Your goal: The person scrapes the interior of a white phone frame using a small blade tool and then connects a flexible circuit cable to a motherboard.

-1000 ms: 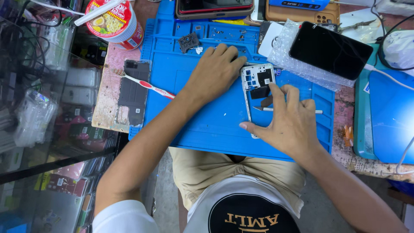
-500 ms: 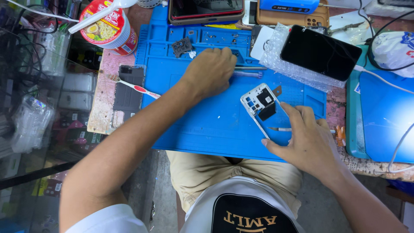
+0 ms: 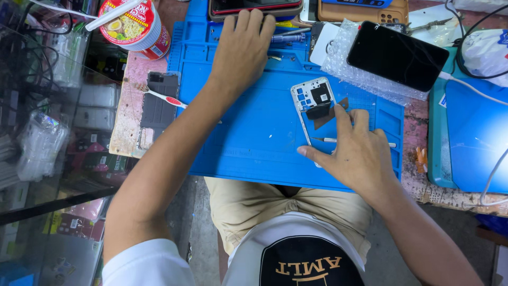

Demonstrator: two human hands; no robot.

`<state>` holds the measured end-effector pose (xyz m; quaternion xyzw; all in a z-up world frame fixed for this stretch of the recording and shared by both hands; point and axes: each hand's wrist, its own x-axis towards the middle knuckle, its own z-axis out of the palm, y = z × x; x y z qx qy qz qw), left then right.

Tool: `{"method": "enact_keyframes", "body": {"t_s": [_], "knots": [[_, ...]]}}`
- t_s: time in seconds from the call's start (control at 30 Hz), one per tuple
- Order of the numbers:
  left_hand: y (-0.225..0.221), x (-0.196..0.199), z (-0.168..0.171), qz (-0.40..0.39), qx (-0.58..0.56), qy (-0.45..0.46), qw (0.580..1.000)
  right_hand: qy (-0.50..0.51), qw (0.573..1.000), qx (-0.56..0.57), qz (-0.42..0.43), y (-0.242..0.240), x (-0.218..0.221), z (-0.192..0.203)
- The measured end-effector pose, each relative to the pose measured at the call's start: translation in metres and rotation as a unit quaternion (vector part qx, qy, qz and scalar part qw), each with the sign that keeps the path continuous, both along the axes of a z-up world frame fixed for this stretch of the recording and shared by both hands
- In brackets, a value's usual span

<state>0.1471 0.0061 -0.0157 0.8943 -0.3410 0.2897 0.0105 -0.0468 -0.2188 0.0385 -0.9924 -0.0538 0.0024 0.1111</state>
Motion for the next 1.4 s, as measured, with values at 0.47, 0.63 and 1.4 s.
{"method": "enact_keyframes", "body": {"t_s": [0.47,0.63,1.4], "knots": [[-0.012,-0.120,0.006,-0.150,-0.204,0.343,0.904,-0.176,0.944,-0.102,0.260,-0.015,0.046,-0.001],[-0.023,-0.133,0.004,-0.110,-0.198,0.320,0.920,-0.202,0.936,-0.096,0.271,-0.013,0.055,0.001],[-0.022,-0.131,0.002,-0.103,-0.196,0.332,0.917,-0.230,0.910,-0.135,0.317,-0.016,0.054,-0.003]]}}
